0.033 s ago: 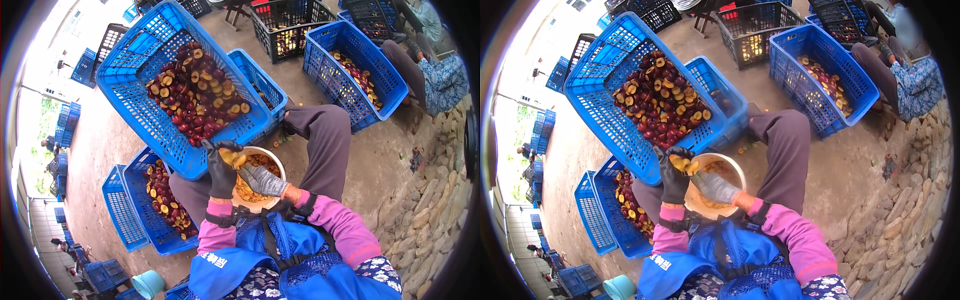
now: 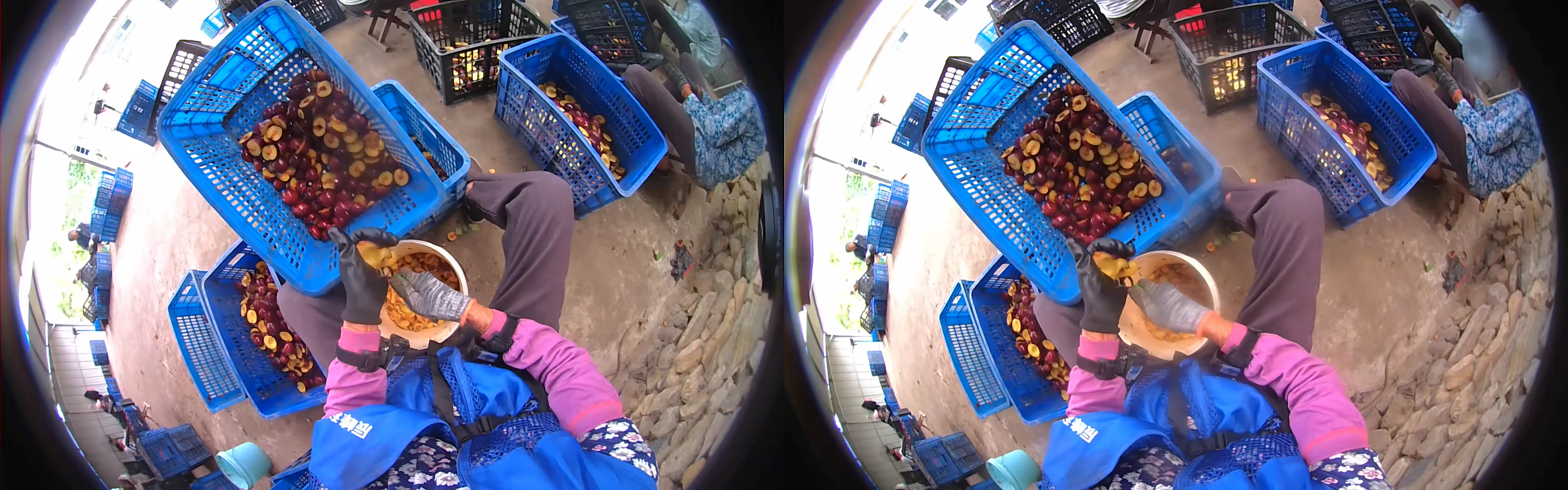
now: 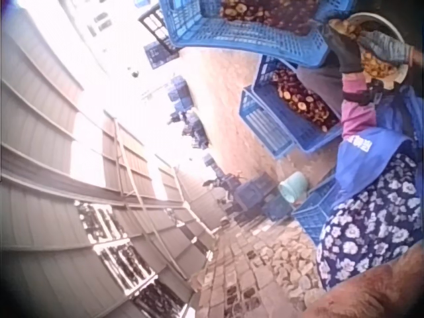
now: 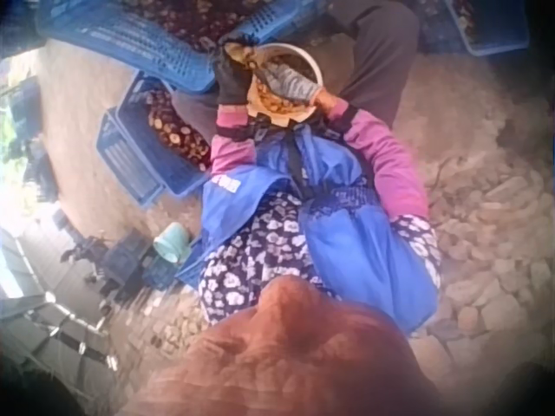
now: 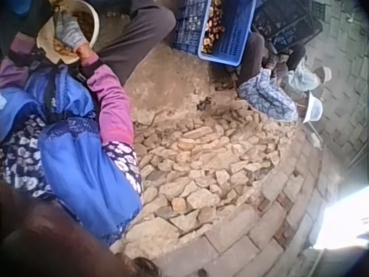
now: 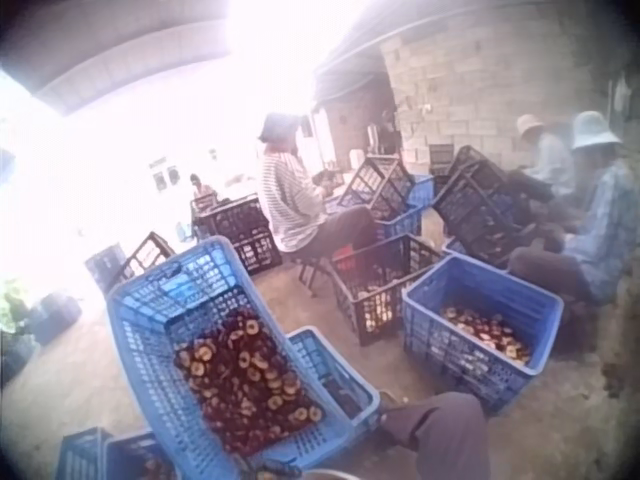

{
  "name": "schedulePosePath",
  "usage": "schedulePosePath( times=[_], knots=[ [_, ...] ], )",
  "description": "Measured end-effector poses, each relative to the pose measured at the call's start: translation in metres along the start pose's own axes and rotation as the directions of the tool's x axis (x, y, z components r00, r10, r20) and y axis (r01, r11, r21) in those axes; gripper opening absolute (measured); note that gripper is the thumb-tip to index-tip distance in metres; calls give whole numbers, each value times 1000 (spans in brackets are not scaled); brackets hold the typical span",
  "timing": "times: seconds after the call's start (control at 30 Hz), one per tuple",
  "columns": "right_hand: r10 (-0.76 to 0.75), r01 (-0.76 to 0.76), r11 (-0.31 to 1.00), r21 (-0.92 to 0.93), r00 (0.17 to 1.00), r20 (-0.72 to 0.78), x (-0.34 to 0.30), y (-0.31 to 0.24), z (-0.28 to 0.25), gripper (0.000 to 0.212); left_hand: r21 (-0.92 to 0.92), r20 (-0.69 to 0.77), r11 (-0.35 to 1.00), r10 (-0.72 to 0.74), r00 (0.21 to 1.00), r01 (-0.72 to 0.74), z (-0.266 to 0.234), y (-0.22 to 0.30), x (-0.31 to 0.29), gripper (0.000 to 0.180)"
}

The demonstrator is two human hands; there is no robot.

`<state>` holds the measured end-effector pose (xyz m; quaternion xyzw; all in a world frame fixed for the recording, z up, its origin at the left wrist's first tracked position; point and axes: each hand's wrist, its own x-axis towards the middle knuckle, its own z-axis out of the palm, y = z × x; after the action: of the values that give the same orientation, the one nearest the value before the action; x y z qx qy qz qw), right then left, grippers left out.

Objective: Peeling and pitting plums in an agricultural processing environment.

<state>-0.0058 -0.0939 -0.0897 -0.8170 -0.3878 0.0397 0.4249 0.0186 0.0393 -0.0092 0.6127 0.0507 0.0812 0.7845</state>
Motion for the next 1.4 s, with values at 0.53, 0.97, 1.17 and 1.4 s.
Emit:
schedulePosePath(
  times=[0.53, 0.97, 1.17, 1.4],
  knots=[
    [-330, 337, 937, -91, 940, 80, -12, 5, -22, 34, -610, -80, 739, -417, 906, 286, -27, -21, -7, 30],
    [5, 28, 971, -237, 991, 137, -11, -12, -57, 30, -757, 70, 551, -465, 882, 351, -31, -19, -20, 23],
    [-72, 84, 959, -270, 996, 53, -3, -25, -51, 32, 581, 238, 650, 440, 866, -490, -23, -31, -22, 31],
    [-174, 142, 967, -213, 975, -140, -16, -11, -9, 31, 294, 52, 948, 112, 992, -122, 2, -19, -17, 25]
  ],
)
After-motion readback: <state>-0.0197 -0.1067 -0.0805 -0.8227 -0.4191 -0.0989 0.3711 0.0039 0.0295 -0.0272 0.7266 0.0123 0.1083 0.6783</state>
